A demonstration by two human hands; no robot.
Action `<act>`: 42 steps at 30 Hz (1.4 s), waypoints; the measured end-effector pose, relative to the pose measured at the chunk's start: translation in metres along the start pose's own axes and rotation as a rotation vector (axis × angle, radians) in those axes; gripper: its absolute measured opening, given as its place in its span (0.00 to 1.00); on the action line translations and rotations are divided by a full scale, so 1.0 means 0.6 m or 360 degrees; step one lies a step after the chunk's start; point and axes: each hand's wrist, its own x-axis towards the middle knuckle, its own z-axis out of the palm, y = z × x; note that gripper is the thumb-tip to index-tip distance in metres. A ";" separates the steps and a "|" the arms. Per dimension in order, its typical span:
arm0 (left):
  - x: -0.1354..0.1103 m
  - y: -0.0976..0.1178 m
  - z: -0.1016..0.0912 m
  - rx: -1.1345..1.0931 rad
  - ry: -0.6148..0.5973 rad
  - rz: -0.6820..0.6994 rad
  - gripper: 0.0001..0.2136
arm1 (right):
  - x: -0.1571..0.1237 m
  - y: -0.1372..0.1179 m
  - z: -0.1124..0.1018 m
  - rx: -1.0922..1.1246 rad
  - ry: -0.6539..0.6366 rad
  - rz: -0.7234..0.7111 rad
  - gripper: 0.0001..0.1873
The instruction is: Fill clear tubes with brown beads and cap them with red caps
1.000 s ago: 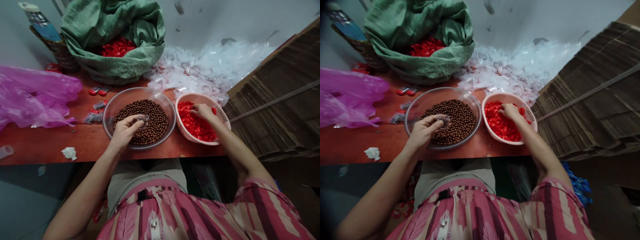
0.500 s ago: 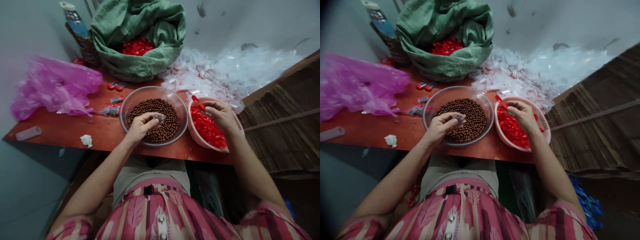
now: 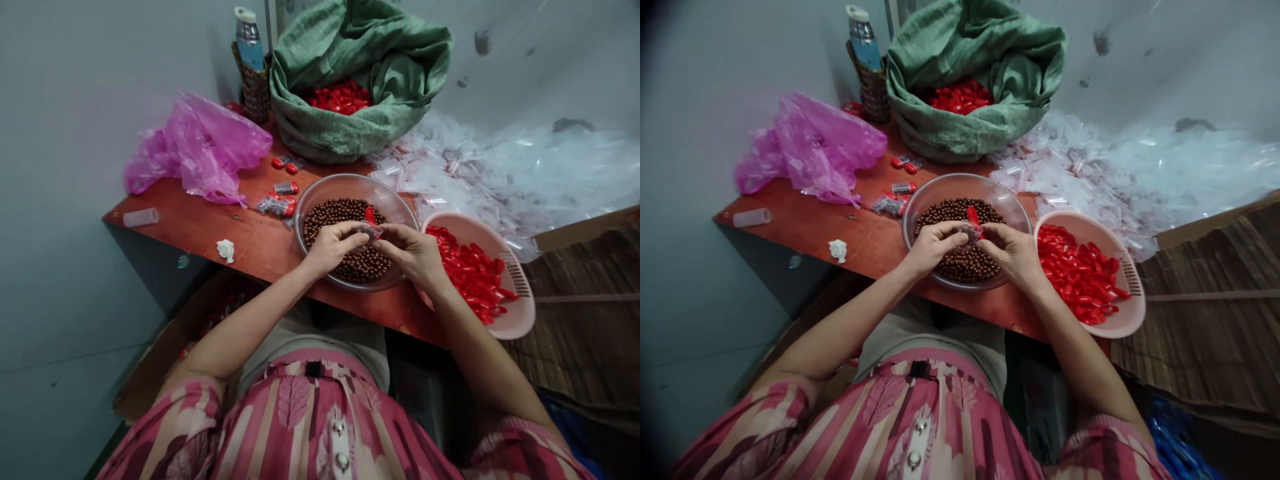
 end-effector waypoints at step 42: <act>0.010 -0.012 -0.008 0.0210 0.0076 0.0073 0.19 | 0.007 -0.006 -0.008 -0.1181 0.0019 -0.1130 0.38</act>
